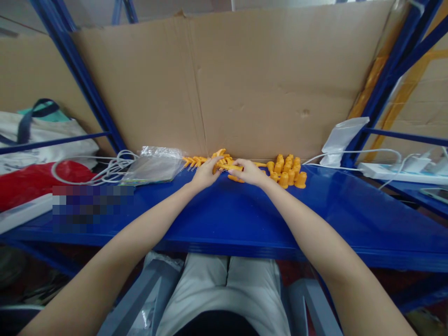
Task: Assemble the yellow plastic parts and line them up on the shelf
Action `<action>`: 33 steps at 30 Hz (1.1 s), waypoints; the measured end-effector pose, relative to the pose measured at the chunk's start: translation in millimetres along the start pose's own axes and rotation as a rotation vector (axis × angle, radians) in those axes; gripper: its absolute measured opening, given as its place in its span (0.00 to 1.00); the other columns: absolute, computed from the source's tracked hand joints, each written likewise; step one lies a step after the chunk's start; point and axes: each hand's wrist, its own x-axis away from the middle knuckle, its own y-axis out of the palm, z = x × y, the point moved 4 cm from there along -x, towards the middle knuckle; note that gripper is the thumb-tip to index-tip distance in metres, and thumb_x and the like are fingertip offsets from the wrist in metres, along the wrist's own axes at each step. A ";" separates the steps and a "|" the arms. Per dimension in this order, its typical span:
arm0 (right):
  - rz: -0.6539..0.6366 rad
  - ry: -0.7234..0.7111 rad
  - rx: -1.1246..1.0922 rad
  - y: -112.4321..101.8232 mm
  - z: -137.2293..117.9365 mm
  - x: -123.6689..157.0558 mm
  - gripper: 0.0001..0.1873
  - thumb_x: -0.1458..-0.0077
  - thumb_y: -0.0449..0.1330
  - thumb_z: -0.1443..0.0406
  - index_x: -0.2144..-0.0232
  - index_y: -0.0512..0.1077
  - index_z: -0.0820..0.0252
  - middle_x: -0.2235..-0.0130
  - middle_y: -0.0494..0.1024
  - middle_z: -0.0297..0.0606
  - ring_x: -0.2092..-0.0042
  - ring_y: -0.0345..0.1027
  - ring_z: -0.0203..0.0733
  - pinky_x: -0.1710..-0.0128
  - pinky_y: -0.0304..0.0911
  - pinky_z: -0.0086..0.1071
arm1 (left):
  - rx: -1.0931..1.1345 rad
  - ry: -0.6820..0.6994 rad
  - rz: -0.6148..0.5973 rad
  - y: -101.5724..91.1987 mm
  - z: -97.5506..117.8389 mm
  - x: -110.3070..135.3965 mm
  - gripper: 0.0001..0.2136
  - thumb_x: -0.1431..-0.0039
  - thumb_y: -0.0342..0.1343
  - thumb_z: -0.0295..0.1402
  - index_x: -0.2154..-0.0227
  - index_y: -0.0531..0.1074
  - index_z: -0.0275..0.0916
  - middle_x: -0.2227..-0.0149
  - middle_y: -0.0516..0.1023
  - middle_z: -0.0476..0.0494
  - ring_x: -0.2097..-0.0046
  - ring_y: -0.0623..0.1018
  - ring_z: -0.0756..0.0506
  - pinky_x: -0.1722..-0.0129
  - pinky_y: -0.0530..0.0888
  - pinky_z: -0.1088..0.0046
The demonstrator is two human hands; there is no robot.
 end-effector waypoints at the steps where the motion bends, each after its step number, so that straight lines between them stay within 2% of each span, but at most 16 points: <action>1: -0.017 0.024 -0.037 1.1 1.8 -0.1 0.09 0.47 0.63 0.59 0.67 0.74 0.60 0.66 0.80 0.38 0.64 0.73 0.41 0.61 0.68 0.34 | 0.018 -0.013 -0.016 0.3 -0.1 0.7 0.25 0.39 0.51 0.24 0.39 0.63 0.39 0.42 0.73 0.34 0.42 0.75 0.39 0.42 0.71 0.56; 5: -0.032 0.166 -0.188 0.6 7.8 -0.3 0.10 0.47 0.65 0.58 0.67 0.74 0.60 0.71 0.78 0.35 0.73 0.70 0.35 0.69 0.68 0.30 | 0.051 -0.107 -0.005 -7.0 7.4 2.0 0.29 0.39 0.50 0.23 0.34 0.54 0.39 0.42 0.74 0.35 0.44 0.77 0.39 0.45 0.73 0.59; 10: 0.036 0.279 -0.240 -10.1 6.6 -1.9 0.11 0.46 0.66 0.57 0.68 0.73 0.58 0.76 0.75 0.32 0.75 0.68 0.33 0.72 0.66 0.27 | -0.013 -0.221 -0.028 -15.6 18.5 3.4 0.26 0.36 0.53 0.30 0.37 0.55 0.38 0.49 0.79 0.35 0.49 0.80 0.38 0.51 0.75 0.61; 15: 0.083 0.349 -0.230 -18.9 13.3 -2.5 0.24 0.37 0.55 0.47 0.75 0.69 0.57 0.77 0.73 0.34 0.77 0.67 0.33 0.75 0.63 0.26 | -0.089 -0.298 -0.009 -17.8 17.7 4.6 0.23 0.36 0.55 0.36 0.41 0.58 0.39 0.54 0.81 0.36 0.50 0.80 0.37 0.52 0.75 0.62; 19: 0.046 0.403 -0.221 -18.2 18.3 -0.2 0.25 0.34 0.53 0.49 0.79 0.65 0.58 0.80 0.70 0.33 0.79 0.63 0.31 0.76 0.61 0.24 | -0.098 -0.308 -0.035 -16.9 15.5 4.8 0.22 0.37 0.56 0.37 0.43 0.59 0.38 0.53 0.81 0.35 0.50 0.81 0.37 0.52 0.75 0.63; 24: 0.053 0.360 -0.197 -16.3 16.3 -1.5 0.21 0.35 0.56 0.54 0.78 0.64 0.57 0.81 0.66 0.29 0.79 0.59 0.30 0.78 0.58 0.24 | -0.082 -0.299 -0.064 -19.9 15.5 4.2 0.22 0.37 0.56 0.37 0.44 0.59 0.37 0.54 0.81 0.34 0.50 0.81 0.37 0.53 0.76 0.63; 30: 0.083 0.264 -0.136 -16.7 18.6 -6.7 0.20 0.38 0.57 0.50 0.76 0.64 0.55 0.81 0.65 0.29 0.79 0.60 0.34 0.77 0.59 0.28 | -0.116 -0.291 -0.040 -26.5 17.3 2.8 0.22 0.37 0.56 0.37 0.44 0.58 0.37 0.56 0.81 0.33 0.52 0.81 0.35 0.54 0.76 0.61; 33: 0.101 0.273 -0.148 -19.2 17.3 -5.7 0.21 0.38 0.57 0.49 0.77 0.64 0.55 0.81 0.65 0.30 0.78 0.61 0.35 0.75 0.61 0.29 | -0.113 -0.294 -0.038 -24.8 17.2 3.4 0.22 0.37 0.56 0.37 0.43 0.59 0.38 0.56 0.81 0.34 0.52 0.81 0.36 0.54 0.76 0.61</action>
